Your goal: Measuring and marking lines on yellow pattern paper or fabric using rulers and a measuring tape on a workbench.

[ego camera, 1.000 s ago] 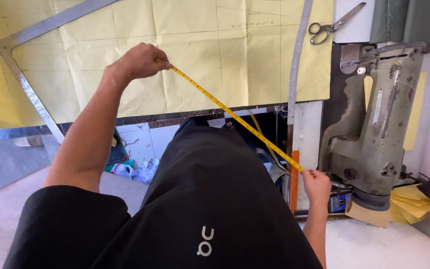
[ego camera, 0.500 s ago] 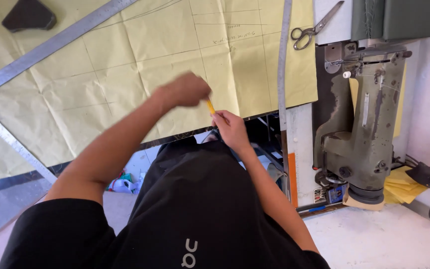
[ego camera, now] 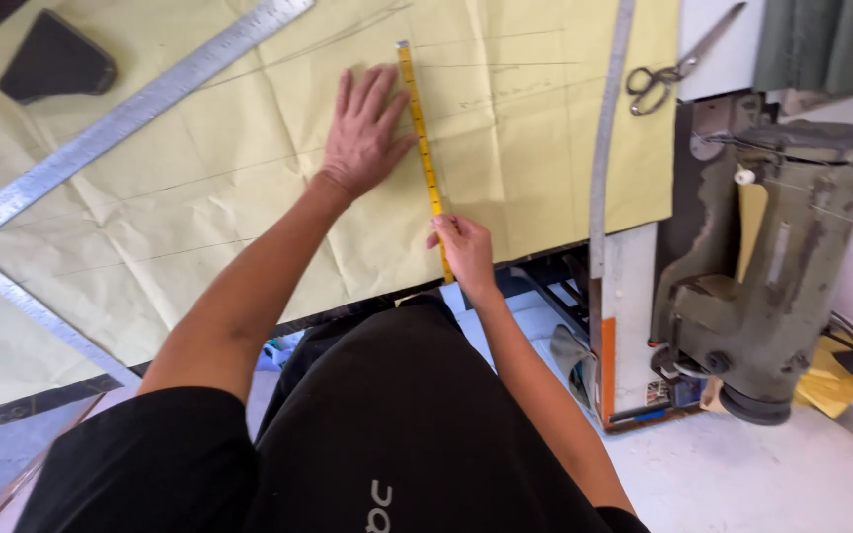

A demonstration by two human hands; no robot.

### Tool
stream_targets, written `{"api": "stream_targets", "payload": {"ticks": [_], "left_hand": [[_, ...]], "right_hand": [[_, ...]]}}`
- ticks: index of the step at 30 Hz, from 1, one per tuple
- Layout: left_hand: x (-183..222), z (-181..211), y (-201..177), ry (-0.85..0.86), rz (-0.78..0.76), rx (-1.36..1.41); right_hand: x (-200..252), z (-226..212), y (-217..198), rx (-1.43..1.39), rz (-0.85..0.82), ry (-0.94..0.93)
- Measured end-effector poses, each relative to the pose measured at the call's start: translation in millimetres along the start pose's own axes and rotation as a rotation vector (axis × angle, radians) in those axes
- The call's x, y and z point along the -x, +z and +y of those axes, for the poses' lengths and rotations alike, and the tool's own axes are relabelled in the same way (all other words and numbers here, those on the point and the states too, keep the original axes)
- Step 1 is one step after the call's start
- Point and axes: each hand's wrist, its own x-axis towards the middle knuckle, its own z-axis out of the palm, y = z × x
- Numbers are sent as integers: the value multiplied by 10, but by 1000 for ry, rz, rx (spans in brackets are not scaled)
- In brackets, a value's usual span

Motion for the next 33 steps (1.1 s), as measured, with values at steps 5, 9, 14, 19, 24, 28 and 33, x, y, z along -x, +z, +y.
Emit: {"api": "stream_targets", "payload": {"ticks": [5, 9, 14, 19, 24, 28, 33], "left_hand": [[-190, -117, -156, -1, -142, 27], [-306, -252, -141, 108, -106, 37], [-337, -309, -79, 76, -108, 4], [-352, -301, -100, 59, -127, 26], [-362, -298, -105, 58, -145, 18], [-377, -270, -112, 20, -244, 67], [-381, -258, -132, -10, -242, -30]], "right_hand": [[32, -204, 18, -49, -29, 56], [-33, -330, 15, -57, -26, 65], [-131, -308, 45, -89, -26, 71], [-87, -275, 55, -93, -12, 89], [34, -209, 41, -52, -25, 73], [165, 94, 25, -8, 13, 111], [341, 167, -30, 55, 47, 201]]}}
